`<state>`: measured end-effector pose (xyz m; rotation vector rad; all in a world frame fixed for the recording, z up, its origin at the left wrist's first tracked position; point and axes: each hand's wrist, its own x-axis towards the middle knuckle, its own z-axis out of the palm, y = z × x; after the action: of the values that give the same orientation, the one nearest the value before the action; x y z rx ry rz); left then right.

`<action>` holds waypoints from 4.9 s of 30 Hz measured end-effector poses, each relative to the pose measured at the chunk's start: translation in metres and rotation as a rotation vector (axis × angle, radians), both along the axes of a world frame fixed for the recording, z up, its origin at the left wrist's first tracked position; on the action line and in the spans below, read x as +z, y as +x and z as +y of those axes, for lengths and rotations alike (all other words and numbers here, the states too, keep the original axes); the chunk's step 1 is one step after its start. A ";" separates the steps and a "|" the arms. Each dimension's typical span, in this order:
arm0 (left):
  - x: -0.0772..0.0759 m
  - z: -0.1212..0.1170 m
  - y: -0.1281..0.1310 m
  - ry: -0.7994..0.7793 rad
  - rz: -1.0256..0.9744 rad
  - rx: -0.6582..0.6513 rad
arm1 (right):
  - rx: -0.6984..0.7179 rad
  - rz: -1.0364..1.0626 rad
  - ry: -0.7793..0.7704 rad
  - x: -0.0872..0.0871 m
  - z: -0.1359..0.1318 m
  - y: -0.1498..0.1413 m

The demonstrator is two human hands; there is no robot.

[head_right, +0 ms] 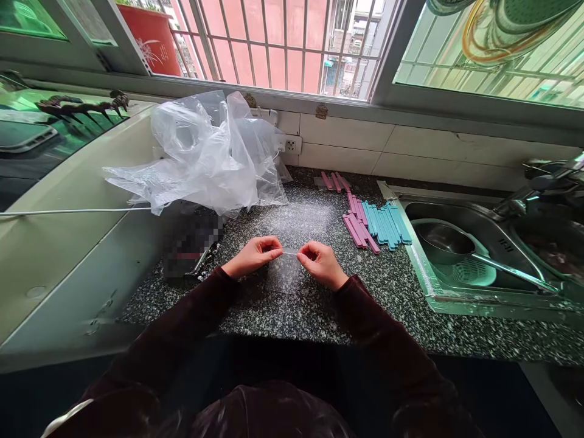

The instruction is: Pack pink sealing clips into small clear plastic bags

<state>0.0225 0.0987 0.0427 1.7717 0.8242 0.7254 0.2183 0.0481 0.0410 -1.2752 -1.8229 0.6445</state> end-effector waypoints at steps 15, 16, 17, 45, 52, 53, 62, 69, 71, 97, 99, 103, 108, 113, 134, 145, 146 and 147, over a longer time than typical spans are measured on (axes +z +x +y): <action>-0.004 0.001 0.003 0.021 -0.006 -0.011 | -0.018 -0.052 0.079 -0.004 0.000 -0.004; -0.005 0.002 0.003 0.037 -0.008 -0.009 | -0.017 -0.056 0.082 -0.004 0.000 -0.005; -0.005 0.002 0.004 0.055 -0.009 -0.009 | -0.015 -0.057 0.084 -0.005 0.000 -0.005; -0.011 0.012 0.001 -0.044 -0.009 0.062 | -0.407 -0.147 -0.075 0.021 0.059 0.060; -0.013 0.018 -0.002 0.065 0.071 0.066 | -0.796 -0.678 -0.343 0.032 0.126 0.112; -0.014 0.019 -0.003 0.079 0.079 0.071 | -0.808 -0.703 -0.363 0.032 0.131 0.113; -0.016 0.024 -0.005 0.118 0.091 0.093 | -0.850 -0.855 -0.462 0.026 0.155 0.110; -0.016 0.024 -0.005 0.106 0.074 0.108 | -0.837 -0.898 -0.482 0.027 0.157 0.109; -0.015 0.024 -0.005 0.099 0.070 0.107 | -0.832 -0.900 -0.492 0.028 0.157 0.108; -0.001 0.015 -0.006 -0.171 -0.075 0.112 | -0.423 -0.609 0.135 0.069 0.058 0.050; -0.002 0.014 -0.005 -0.197 -0.079 0.104 | -0.345 -0.529 0.183 0.065 0.039 0.041; -0.006 0.014 -0.005 -0.212 -0.106 0.091 | -0.235 -0.398 0.201 0.056 0.011 0.026; -0.009 0.014 -0.005 -0.201 -0.094 0.090 | -0.206 -0.350 0.274 0.031 0.000 0.009; -0.007 0.014 -0.004 -0.187 -0.050 0.100 | -0.168 -0.327 0.365 0.010 0.002 0.001; -0.006 0.007 0.001 -0.204 -0.114 -0.009 | -0.110 -0.511 0.467 -0.012 0.002 -0.001; -0.013 0.005 0.004 -0.182 -0.150 -0.007 | -0.103 -0.544 0.471 -0.009 0.000 -0.002; -0.015 0.005 0.004 -0.197 -0.160 -0.002 | -0.106 -0.540 0.477 -0.009 0.000 -0.002; -0.017 0.006 0.005 -0.217 -0.173 0.003 | -0.110 -0.534 0.482 -0.009 0.000 -0.002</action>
<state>0.0274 0.1046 0.0254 1.4930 0.7590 0.7507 0.2160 0.0485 0.0322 -1.2680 -2.1332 -0.2237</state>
